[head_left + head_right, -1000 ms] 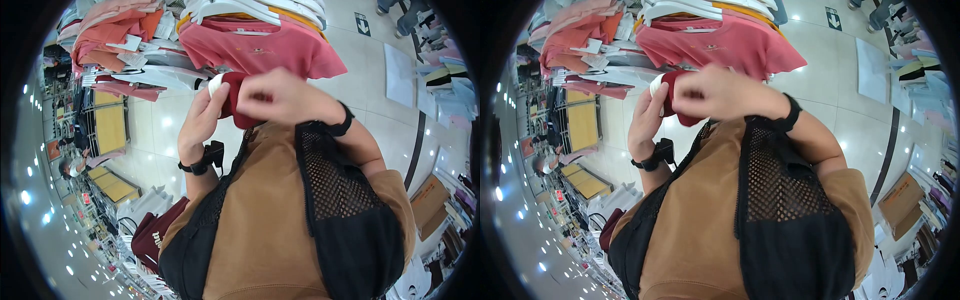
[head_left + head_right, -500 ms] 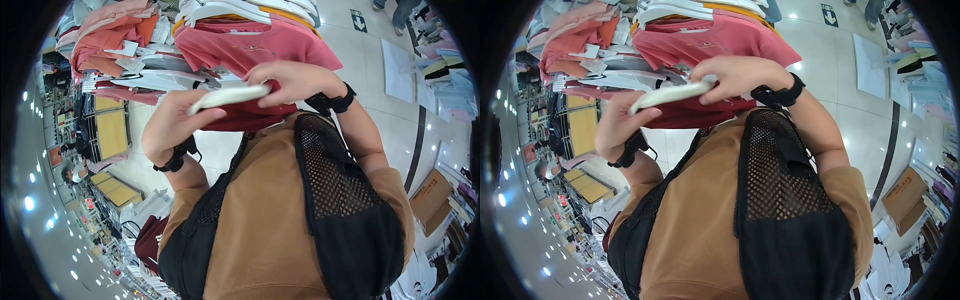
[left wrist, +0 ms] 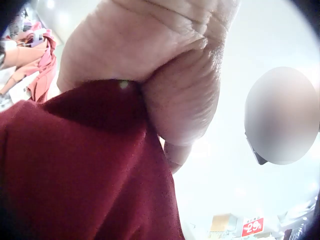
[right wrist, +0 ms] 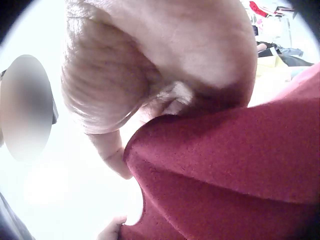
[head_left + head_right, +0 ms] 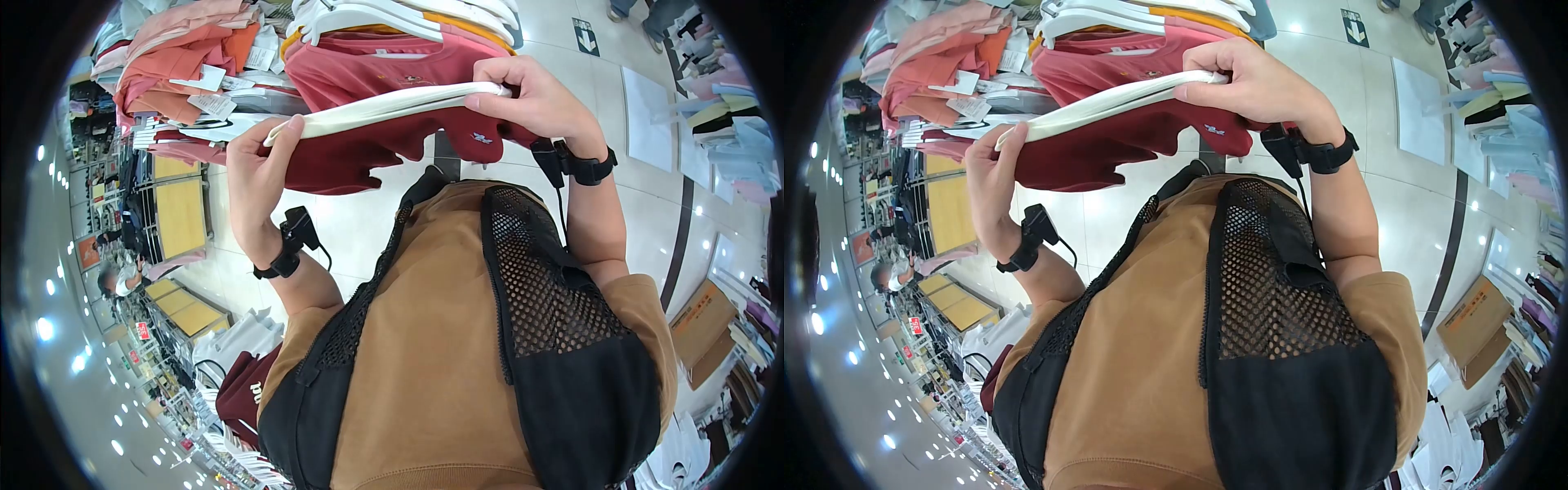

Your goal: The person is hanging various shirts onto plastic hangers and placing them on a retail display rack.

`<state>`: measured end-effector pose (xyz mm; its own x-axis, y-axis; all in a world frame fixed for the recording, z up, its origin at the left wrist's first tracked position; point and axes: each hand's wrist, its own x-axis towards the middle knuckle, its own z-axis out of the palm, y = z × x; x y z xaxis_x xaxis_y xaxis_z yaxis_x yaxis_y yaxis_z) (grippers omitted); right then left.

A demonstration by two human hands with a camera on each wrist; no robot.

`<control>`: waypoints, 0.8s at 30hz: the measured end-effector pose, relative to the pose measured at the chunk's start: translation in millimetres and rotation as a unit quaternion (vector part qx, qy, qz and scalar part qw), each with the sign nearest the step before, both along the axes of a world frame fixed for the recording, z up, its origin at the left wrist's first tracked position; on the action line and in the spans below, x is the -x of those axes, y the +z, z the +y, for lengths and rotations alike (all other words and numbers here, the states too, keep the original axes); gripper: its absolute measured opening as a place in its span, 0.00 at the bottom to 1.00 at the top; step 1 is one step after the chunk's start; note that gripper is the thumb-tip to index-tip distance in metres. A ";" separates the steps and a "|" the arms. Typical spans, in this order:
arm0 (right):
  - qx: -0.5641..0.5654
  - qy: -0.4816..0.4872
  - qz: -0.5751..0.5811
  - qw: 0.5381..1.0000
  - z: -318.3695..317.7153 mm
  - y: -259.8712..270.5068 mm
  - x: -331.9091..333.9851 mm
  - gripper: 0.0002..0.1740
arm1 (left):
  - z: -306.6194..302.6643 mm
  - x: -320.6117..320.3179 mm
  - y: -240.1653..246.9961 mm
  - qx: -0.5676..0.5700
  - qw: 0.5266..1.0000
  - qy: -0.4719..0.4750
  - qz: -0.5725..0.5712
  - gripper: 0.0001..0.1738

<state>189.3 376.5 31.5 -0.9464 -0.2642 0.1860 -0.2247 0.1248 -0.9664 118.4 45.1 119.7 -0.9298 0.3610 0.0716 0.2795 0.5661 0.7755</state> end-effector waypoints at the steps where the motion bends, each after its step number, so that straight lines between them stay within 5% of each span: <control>1: 0.000 0.000 0.000 1.000 -0.3 1.1 -0.5 0.18 | 2.2 1.2 -4.8 -0.031 0.999 -0.006 -0.007 0.15; 10: -0.014 -0.041 -0.039 0.998 -11.5 18.7 -13.0 0.13 | 22.3 4.0 -45.6 0.183 0.971 -0.145 -0.054 0.16; 12: 0.035 -0.001 -0.113 0.993 -13.2 28.5 -19.6 0.14 | 24.1 6.1 -50.2 0.191 0.967 -0.156 -0.059 0.15; 14: 0.001 0.014 0.003 1.000 -14.0 28.2 -18.1 0.14 | 24.9 6.0 -45.0 0.161 0.964 -0.176 -0.115 0.13; 18: 0.018 -0.043 -0.036 0.998 -13.8 35.8 -17.6 0.13 | 17.3 7.1 -55.4 0.010 0.933 -0.231 -0.275 0.11; 24: -0.003 0.014 0.033 0.999 -14.8 34.0 -19.8 0.11 | 19.7 18.5 -91.2 0.069 0.968 -0.177 -0.165 0.11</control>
<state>209.1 361.7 65.5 -0.9242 -0.2916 0.2464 -0.2917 0.1228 -0.9486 99.9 64.8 28.5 -0.7097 0.6467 -0.2795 0.2254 0.5843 0.7796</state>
